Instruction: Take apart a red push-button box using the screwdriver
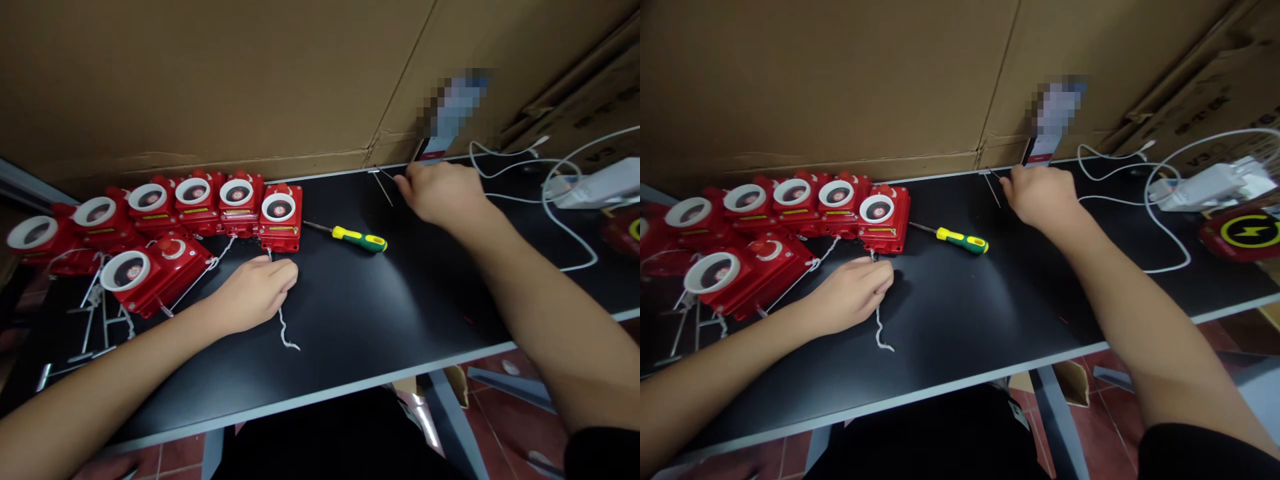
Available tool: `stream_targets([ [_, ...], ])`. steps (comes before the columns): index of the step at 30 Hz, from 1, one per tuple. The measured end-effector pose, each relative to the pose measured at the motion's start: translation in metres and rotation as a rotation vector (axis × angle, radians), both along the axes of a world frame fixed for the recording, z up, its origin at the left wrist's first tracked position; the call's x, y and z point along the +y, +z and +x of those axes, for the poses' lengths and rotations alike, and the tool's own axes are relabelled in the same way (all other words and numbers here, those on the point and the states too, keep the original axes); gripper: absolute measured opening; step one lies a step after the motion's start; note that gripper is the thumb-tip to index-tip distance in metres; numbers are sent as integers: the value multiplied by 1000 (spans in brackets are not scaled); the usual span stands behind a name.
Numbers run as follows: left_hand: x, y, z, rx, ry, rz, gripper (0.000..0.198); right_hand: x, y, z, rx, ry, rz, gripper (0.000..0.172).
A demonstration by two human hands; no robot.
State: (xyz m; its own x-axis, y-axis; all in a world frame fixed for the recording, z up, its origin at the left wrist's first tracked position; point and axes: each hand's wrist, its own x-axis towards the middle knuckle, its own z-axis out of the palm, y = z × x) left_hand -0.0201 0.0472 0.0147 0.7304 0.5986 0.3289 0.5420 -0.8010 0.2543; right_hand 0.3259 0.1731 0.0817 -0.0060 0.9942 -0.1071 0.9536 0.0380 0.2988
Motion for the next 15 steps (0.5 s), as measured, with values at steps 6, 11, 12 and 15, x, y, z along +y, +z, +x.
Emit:
stream_targets([
  [6, -1, 2, -1, -10, 4, -10, 31, 6, -3, 34, 3, -31, -138, 61],
  [11, -1, 4, -1, -1, 23, -37, 31, 11, -8, 42, 42, 1, -187, 60],
  [12, -1, 3, -1, 1, 26, -42, 31, 11, -8, 43, 48, -1, -190, 59],
  [15, -1, 3, -1, 2, 29, -60, 31, 10, -5, 43, 61, 14, -200, 57],
])
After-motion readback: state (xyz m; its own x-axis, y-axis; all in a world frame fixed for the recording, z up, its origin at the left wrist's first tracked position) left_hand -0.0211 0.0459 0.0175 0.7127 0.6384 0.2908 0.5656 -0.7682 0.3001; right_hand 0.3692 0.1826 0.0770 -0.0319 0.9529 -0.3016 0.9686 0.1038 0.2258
